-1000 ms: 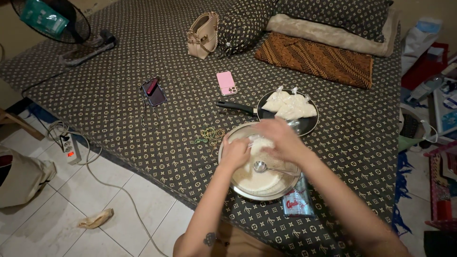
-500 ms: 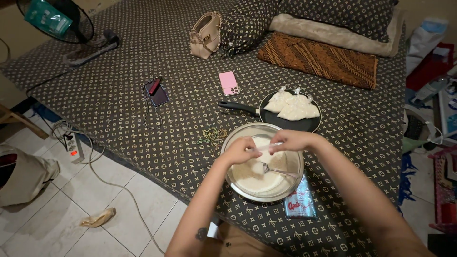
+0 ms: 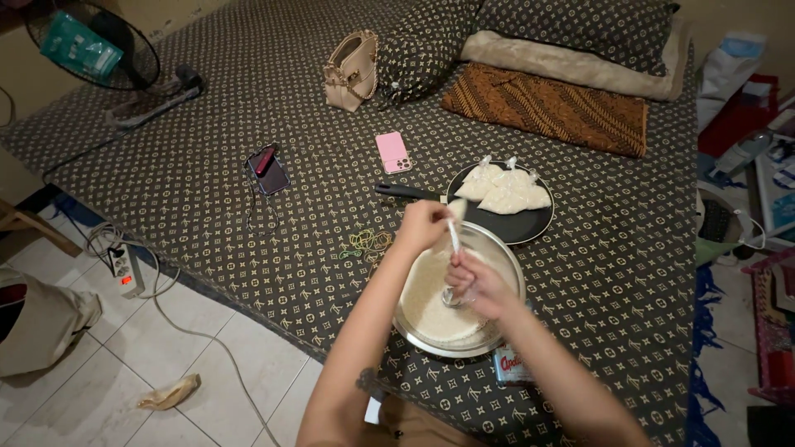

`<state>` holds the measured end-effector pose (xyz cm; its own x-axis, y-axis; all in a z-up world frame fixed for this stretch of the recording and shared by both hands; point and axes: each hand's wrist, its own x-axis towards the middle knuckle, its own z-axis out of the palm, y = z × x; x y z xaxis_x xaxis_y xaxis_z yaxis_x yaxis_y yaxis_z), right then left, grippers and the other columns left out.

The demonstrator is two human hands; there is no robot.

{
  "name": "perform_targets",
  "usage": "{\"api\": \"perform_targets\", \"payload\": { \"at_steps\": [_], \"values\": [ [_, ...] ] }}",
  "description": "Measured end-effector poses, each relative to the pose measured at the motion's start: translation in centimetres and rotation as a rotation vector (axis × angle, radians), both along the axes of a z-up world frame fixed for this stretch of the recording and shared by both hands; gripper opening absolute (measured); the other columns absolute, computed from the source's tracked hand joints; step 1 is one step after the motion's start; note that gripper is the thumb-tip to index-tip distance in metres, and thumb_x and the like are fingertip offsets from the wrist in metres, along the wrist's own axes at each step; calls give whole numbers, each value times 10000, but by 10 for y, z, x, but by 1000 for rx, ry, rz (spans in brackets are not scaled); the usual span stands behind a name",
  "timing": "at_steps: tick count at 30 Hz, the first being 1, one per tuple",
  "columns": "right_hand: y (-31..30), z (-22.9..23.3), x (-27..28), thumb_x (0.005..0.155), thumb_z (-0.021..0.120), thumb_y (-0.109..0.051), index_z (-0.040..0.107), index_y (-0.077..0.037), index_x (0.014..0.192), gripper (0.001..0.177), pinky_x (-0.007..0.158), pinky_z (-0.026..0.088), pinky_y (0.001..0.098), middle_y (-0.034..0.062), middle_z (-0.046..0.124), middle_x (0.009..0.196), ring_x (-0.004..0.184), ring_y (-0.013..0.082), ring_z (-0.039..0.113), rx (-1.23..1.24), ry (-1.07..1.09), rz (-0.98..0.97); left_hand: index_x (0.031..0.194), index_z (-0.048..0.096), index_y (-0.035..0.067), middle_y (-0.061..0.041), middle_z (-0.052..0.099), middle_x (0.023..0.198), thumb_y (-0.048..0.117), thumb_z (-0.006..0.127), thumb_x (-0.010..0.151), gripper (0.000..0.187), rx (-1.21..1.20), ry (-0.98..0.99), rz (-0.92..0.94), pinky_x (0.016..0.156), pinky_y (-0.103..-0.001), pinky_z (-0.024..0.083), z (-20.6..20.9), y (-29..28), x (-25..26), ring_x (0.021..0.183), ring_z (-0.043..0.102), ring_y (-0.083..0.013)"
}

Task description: The person scoops a white dough-like mixture from a metal bowl into small plastic bags using a spoon, then ties each bag and places it on a nearby plate. The process is repeated multiple times.

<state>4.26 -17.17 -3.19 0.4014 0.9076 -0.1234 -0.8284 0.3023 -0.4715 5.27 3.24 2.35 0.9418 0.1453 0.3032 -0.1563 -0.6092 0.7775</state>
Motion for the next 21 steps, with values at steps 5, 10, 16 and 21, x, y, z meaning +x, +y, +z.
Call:
{"api": "perform_targets", "payload": {
  "at_steps": [5,10,16,21],
  "values": [
    [4,3,14,1076,554,-239,612,-123,1048,133,621,469,259,-45,596,807,718,89,547,-54,-199,41,976,814,90,-82,779,856,138,804,840,144,-385,221,-450,703,-292,564,48,-2,-23,754,686,-108],
    [10,8,66,988,604,-228,805,-138,1143,269,533,384,223,4,683,822,627,58,529,-674,-913,-250,930,837,112,-71,786,814,74,783,727,214,187,89,-320,709,-275,593,67,8,-23,714,739,-118],
    [-18,27,100,941,661,-189,785,-86,1012,176,532,417,221,-27,699,782,623,57,560,-499,-982,-28,953,823,109,-74,793,837,67,778,740,222,16,347,-541,706,-287,586,67,4,-22,743,711,-108],
    [-8,39,96,958,697,-267,787,-65,942,222,572,446,207,-25,685,753,668,30,556,-616,-1429,41,920,839,108,-101,801,884,81,783,685,242,57,496,-387,756,-329,613,28,7,-13,803,752,-169]
  ]
}}
